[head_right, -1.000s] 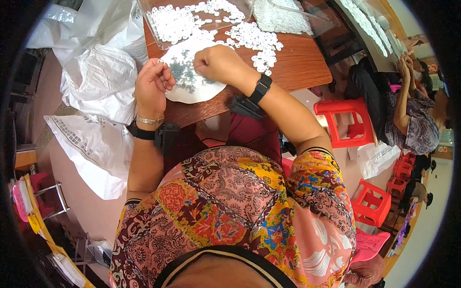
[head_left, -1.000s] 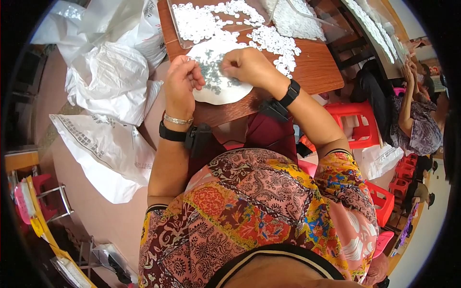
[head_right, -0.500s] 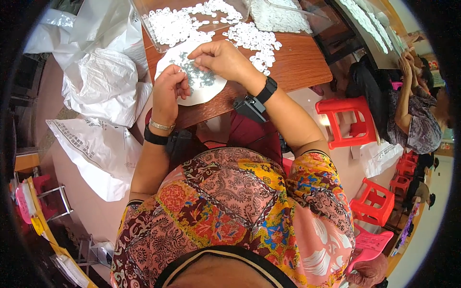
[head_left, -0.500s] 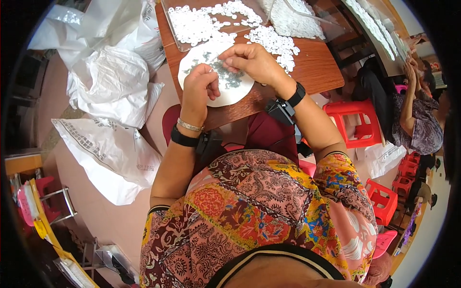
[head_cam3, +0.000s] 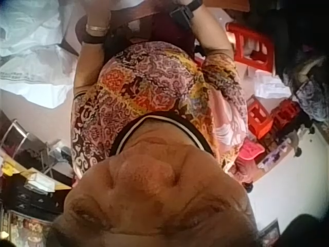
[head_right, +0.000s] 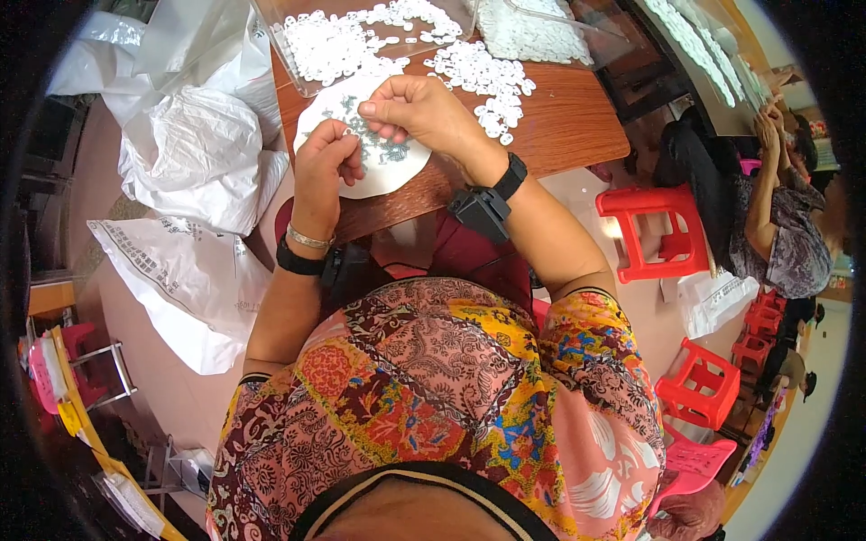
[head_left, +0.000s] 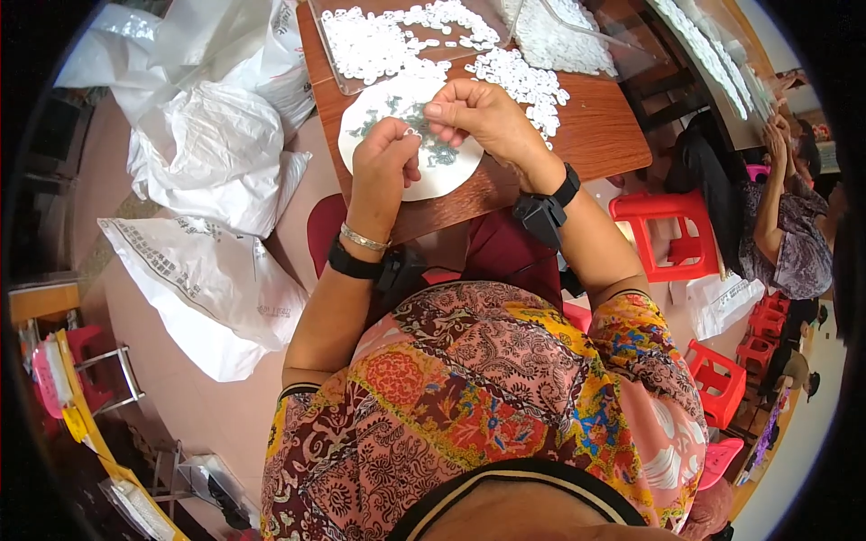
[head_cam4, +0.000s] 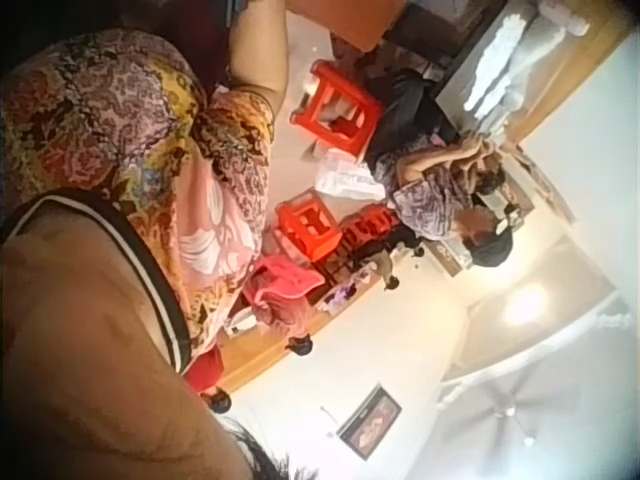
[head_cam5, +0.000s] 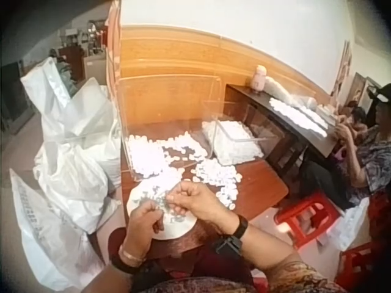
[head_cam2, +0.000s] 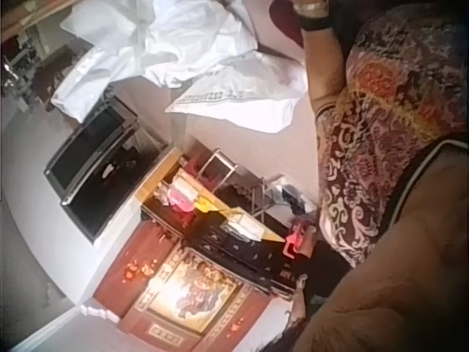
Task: The recorder is manually inserting small metal pins into white plastic housing components at a workbench.
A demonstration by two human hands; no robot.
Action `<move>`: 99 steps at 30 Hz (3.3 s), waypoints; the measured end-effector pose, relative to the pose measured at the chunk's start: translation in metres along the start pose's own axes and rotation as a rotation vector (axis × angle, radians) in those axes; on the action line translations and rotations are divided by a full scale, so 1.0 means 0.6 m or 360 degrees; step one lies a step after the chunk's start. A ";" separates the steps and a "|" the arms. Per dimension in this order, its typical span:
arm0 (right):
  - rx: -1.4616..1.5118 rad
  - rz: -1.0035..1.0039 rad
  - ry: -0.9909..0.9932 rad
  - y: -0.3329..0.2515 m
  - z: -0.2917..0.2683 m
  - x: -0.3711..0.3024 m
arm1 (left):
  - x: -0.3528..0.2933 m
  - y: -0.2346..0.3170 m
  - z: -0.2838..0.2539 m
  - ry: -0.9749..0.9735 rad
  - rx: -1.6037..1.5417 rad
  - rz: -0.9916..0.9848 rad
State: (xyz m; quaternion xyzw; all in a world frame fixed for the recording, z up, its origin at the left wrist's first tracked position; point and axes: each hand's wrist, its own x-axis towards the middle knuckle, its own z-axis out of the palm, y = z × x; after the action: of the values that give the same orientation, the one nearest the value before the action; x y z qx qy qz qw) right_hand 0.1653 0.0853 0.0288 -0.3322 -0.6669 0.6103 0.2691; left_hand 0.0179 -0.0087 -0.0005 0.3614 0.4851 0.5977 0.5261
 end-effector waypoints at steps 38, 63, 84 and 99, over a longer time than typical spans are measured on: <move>-0.0038 -0.0186 0.0010 0.012 0.020 -0.018 | -0.005 -0.007 0.012 -0.0033 0.0203 0.0171; -0.0148 -0.0271 0.0027 0.005 -0.001 -0.013 | -0.007 -0.018 0.011 0.0034 -0.0092 0.0070; -0.1584 -0.0128 0.0130 0.053 -0.175 0.068 | -0.004 0.018 -0.008 0.0041 -0.0150 0.0088; 0.0016 -0.0116 -0.0201 -0.038 -0.038 -0.035 | -0.018 0.023 0.010 -0.0156 -0.0300 0.0096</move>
State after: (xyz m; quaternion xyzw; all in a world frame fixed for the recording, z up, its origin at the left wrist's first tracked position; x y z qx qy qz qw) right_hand 0.1933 0.0826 0.0550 -0.2671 -0.6911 0.6231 0.2504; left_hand 0.0217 -0.0176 0.0151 0.3536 0.3893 0.6378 0.5627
